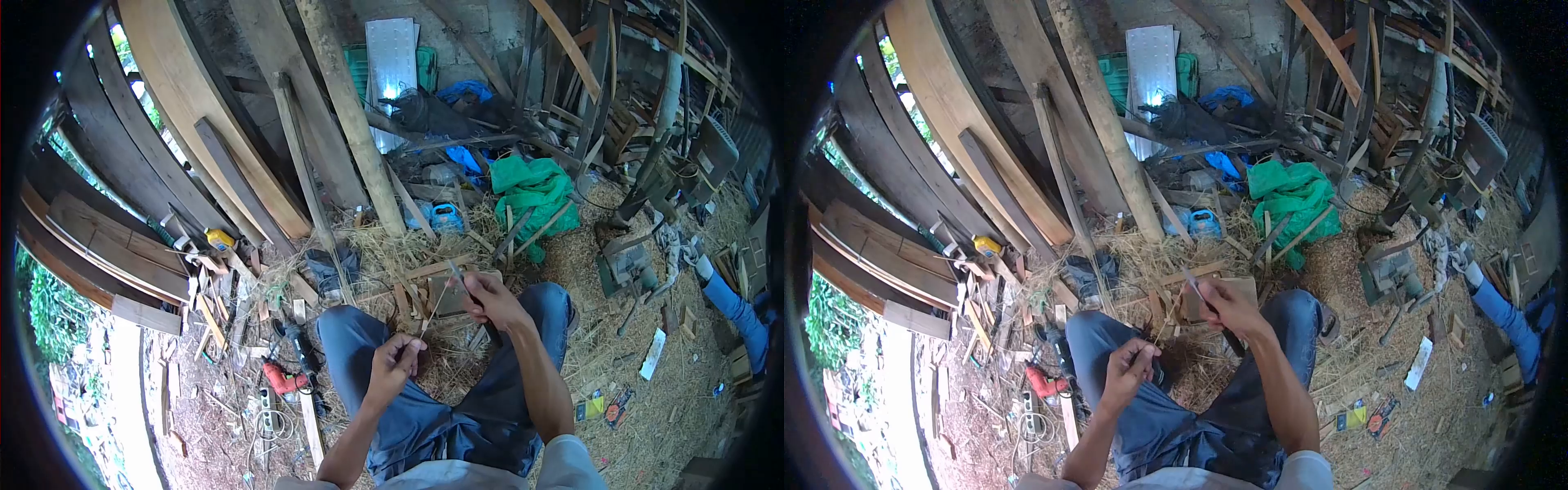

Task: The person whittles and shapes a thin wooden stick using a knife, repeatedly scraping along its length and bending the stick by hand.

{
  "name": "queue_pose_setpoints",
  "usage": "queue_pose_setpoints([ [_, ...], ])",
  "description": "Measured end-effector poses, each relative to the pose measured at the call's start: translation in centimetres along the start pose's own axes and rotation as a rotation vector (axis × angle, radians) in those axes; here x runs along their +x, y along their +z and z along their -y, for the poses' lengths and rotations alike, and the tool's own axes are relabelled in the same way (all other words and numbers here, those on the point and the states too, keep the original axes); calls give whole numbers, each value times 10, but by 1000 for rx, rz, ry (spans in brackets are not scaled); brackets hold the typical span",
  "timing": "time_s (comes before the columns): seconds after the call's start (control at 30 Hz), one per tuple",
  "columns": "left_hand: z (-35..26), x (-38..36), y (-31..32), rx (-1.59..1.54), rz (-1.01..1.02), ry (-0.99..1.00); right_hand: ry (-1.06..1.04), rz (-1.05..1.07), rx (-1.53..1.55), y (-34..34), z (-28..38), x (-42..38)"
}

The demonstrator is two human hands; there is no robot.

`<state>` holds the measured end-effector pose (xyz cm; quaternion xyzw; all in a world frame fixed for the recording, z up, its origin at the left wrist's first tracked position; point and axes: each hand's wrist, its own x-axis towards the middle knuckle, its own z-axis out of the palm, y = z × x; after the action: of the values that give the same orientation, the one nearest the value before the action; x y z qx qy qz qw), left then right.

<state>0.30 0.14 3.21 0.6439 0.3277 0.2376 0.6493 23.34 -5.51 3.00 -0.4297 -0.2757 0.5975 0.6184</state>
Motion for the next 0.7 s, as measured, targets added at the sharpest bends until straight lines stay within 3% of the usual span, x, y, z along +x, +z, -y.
queue_pose_setpoints([
  [0.07, -4, 0, 1, 22, -13, 14, -69, 64, -56, 3, -4, 0],
  [0.2, -5, 6, 6, 79, -54, 37, 34, 62, -156, 24, -16, -2],
  [0.27, 1, 7, 8, 96, -61, 71, 100, 253, -144, 31, -27, 1],
  [0.7, 4, -7, 2, 73, 34, 48, 304, 282, -219, 6, -20, 5],
])
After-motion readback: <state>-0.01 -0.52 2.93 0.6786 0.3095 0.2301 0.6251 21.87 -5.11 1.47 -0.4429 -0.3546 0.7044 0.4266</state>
